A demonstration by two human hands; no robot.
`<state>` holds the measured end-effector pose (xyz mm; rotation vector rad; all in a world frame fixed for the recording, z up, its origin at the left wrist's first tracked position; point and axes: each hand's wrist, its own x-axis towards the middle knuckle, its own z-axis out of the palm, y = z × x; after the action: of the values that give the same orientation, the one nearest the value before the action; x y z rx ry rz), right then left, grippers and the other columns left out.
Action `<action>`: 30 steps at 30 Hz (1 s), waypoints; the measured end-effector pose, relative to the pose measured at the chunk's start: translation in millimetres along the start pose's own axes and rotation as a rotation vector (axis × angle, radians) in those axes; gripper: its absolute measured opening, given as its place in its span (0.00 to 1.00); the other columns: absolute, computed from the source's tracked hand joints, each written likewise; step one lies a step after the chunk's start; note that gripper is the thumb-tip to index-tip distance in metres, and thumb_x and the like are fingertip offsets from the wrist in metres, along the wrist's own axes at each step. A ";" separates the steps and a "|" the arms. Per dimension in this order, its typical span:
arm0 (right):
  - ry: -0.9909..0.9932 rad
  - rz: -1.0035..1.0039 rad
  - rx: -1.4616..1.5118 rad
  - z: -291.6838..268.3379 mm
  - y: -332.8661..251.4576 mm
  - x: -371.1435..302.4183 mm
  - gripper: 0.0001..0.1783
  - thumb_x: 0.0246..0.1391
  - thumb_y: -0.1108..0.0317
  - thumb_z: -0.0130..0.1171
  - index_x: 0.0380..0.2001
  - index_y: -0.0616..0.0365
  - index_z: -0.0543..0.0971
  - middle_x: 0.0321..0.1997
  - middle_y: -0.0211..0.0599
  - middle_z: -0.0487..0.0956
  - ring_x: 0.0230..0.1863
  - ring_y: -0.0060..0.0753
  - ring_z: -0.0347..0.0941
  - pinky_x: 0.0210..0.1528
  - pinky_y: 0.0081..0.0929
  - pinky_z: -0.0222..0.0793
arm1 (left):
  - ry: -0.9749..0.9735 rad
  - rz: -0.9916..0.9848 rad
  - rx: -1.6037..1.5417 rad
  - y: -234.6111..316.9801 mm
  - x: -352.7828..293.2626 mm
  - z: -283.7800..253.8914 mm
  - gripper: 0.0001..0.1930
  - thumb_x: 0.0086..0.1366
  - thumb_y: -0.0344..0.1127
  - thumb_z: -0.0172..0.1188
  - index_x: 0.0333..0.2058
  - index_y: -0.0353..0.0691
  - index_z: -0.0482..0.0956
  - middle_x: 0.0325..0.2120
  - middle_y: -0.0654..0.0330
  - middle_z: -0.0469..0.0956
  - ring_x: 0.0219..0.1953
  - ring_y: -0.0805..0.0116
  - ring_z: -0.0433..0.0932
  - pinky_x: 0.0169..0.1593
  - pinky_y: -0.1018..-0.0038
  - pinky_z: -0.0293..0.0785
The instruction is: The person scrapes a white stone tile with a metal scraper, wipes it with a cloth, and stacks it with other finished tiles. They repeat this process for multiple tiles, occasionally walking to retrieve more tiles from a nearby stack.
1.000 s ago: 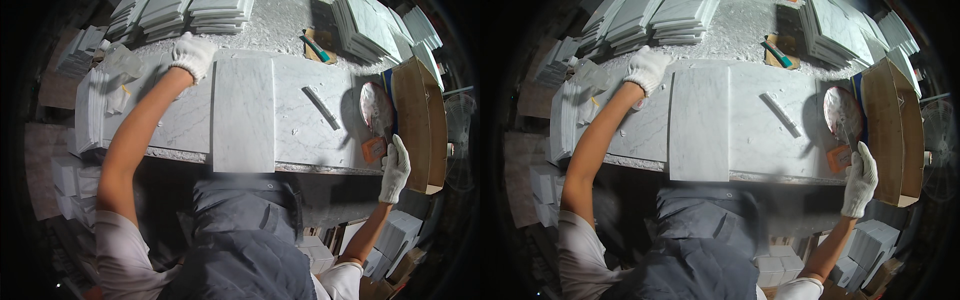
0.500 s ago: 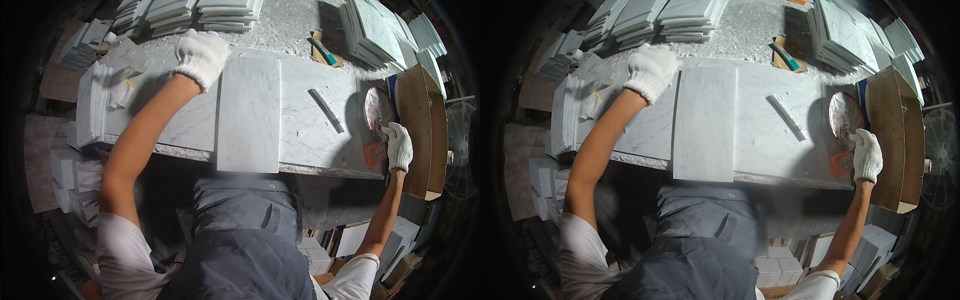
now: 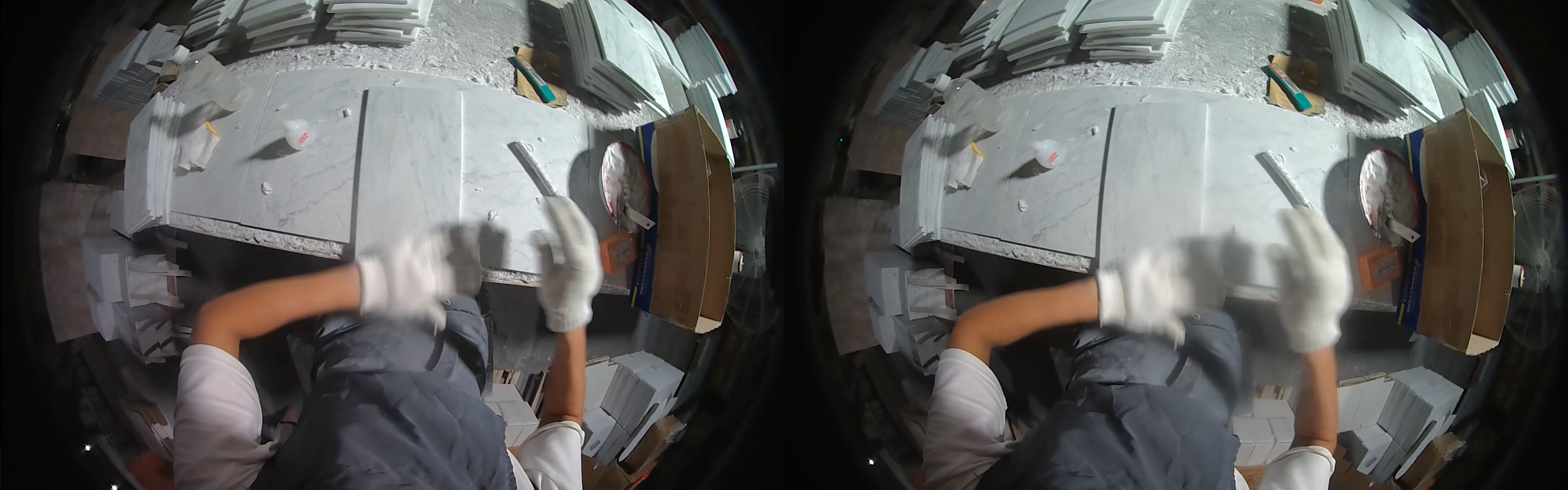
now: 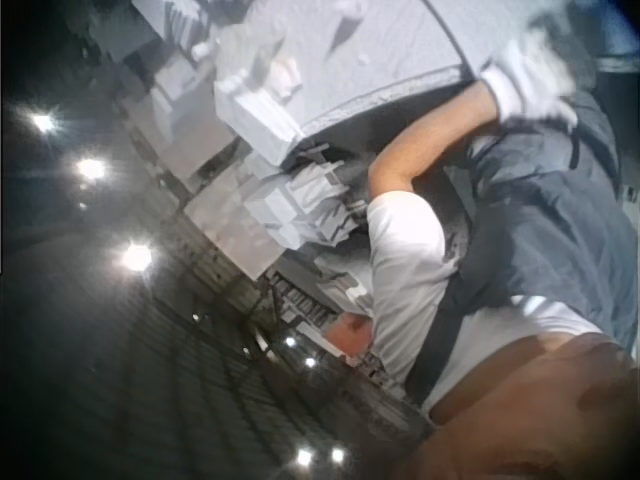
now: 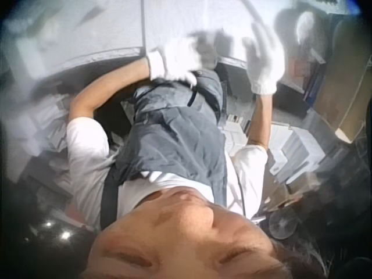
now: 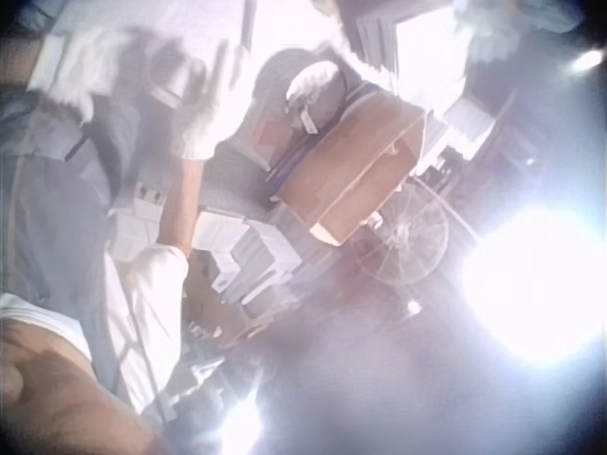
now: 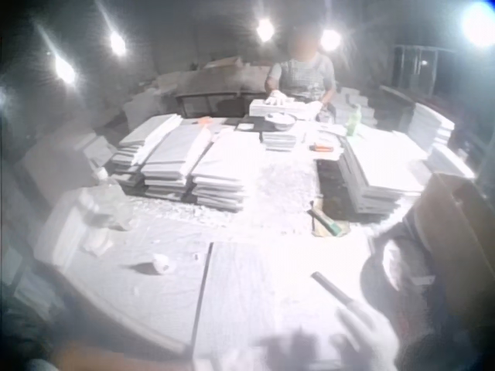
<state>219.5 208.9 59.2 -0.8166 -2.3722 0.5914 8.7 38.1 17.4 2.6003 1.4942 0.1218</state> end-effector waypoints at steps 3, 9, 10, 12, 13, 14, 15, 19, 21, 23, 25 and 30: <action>-0.433 -0.114 -0.190 50.1 -40.9 11.1 0.36 0.54 0.65 0.68 0.68 0.40 0.72 0.73 0.40 0.69 0.77 0.49 0.57 0.77 0.48 0.53 | 0.109 0.164 -0.464 48.8 -10.9 -6.8 0.31 0.63 0.60 0.61 0.59 0.50 0.79 0.54 0.58 0.81 0.59 0.56 0.78 0.62 0.63 0.72; -0.490 -0.620 -0.062 122.9 -85.4 39.6 0.38 0.58 0.31 0.52 0.66 0.38 0.69 0.69 0.33 0.68 0.76 0.39 0.55 0.79 0.51 0.45 | 0.550 -0.305 -0.401 66.9 -71.3 -9.9 0.20 0.65 0.51 0.63 0.49 0.47 0.84 0.42 0.63 0.83 0.44 0.58 0.82 0.47 0.65 0.78; -0.622 -0.599 -0.050 132.0 -79.3 56.6 0.43 0.58 0.24 0.44 0.67 0.38 0.69 0.71 0.34 0.67 0.77 0.40 0.54 0.78 0.53 0.46 | 0.552 -0.367 -0.407 74.6 -78.8 -8.2 0.18 0.64 0.51 0.64 0.47 0.49 0.86 0.42 0.65 0.83 0.44 0.57 0.81 0.47 0.63 0.78; -0.519 -0.609 -0.112 153.2 -70.4 92.9 0.45 0.59 0.20 0.36 0.69 0.36 0.68 0.72 0.33 0.67 0.78 0.40 0.54 0.78 0.54 0.44 | 0.558 -0.435 -0.416 83.9 -87.9 -0.7 0.18 0.61 0.51 0.67 0.47 0.51 0.86 0.41 0.64 0.82 0.43 0.59 0.82 0.46 0.64 0.78; -0.553 -0.552 -0.204 161.5 -65.4 112.4 0.47 0.61 0.20 0.31 0.72 0.36 0.65 0.77 0.33 0.62 0.80 0.40 0.49 0.80 0.50 0.39 | 0.594 -0.465 -0.404 88.7 -90.7 3.1 0.18 0.61 0.51 0.67 0.47 0.51 0.86 0.40 0.64 0.82 0.42 0.59 0.82 0.45 0.64 0.78; -0.548 -0.490 -0.337 172.0 -64.2 129.9 0.45 0.64 0.23 0.29 0.75 0.35 0.61 0.81 0.31 0.56 0.83 0.38 0.42 0.82 0.45 0.32 | 0.608 -0.487 -0.408 92.3 -92.0 7.2 0.18 0.62 0.51 0.67 0.46 0.51 0.86 0.39 0.64 0.82 0.42 0.60 0.82 0.45 0.64 0.79; -0.592 -0.405 -0.347 174.3 -57.4 145.2 0.43 0.67 0.26 0.28 0.76 0.36 0.57 0.83 0.29 0.50 0.84 0.36 0.37 0.83 0.43 0.28 | 0.616 -0.511 -0.402 94.7 -92.8 10.9 0.17 0.62 0.50 0.67 0.46 0.51 0.86 0.39 0.63 0.82 0.42 0.60 0.81 0.44 0.65 0.79; -0.482 -0.280 -0.370 171.8 -39.7 170.3 0.47 0.64 0.24 0.34 0.73 0.44 0.64 0.81 0.45 0.55 0.82 0.49 0.43 0.82 0.48 0.36 | 0.625 -0.607 -0.467 100.3 -104.6 16.6 0.16 0.62 0.48 0.68 0.46 0.48 0.86 0.36 0.60 0.82 0.39 0.56 0.82 0.41 0.63 0.80; -0.431 -0.329 -0.264 163.6 -35.1 157.3 0.50 0.61 0.22 0.39 0.70 0.52 0.67 0.77 0.52 0.60 0.80 0.56 0.48 0.80 0.50 0.41 | 0.718 -0.672 -0.508 101.5 -111.3 17.4 0.17 0.74 0.48 0.56 0.42 0.40 0.85 0.35 0.57 0.84 0.36 0.56 0.83 0.42 0.63 0.80; -0.473 -0.366 -0.294 151.6 -32.7 137.6 0.51 0.61 0.22 0.40 0.69 0.55 0.67 0.76 0.52 0.61 0.79 0.57 0.50 0.80 0.50 0.42 | 0.751 -0.791 -0.640 102.7 -116.8 18.0 0.15 0.74 0.43 0.56 0.42 0.39 0.84 0.35 0.57 0.84 0.36 0.57 0.83 0.41 0.63 0.80; -0.496 -0.341 -0.264 138.4 -34.0 116.4 0.53 0.58 0.22 0.44 0.68 0.59 0.65 0.73 0.53 0.64 0.77 0.57 0.52 0.77 0.51 0.48 | 0.735 -0.856 -0.732 101.1 -119.8 19.4 0.12 0.73 0.39 0.57 0.43 0.37 0.84 0.35 0.56 0.85 0.36 0.57 0.83 0.41 0.64 0.80; -0.653 -0.355 -0.210 103.6 -42.3 72.3 0.56 0.59 0.23 0.44 0.70 0.65 0.63 0.74 0.61 0.63 0.77 0.63 0.53 0.78 0.52 0.48 | 0.725 -0.810 -0.602 87.5 -116.3 25.1 0.12 0.66 0.40 0.66 0.45 0.44 0.85 0.34 0.58 0.85 0.36 0.55 0.84 0.41 0.63 0.79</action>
<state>89.3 203.5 31.3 -0.2766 -3.1202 0.5160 28.3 -107.9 6.6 1.3832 2.1413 1.2653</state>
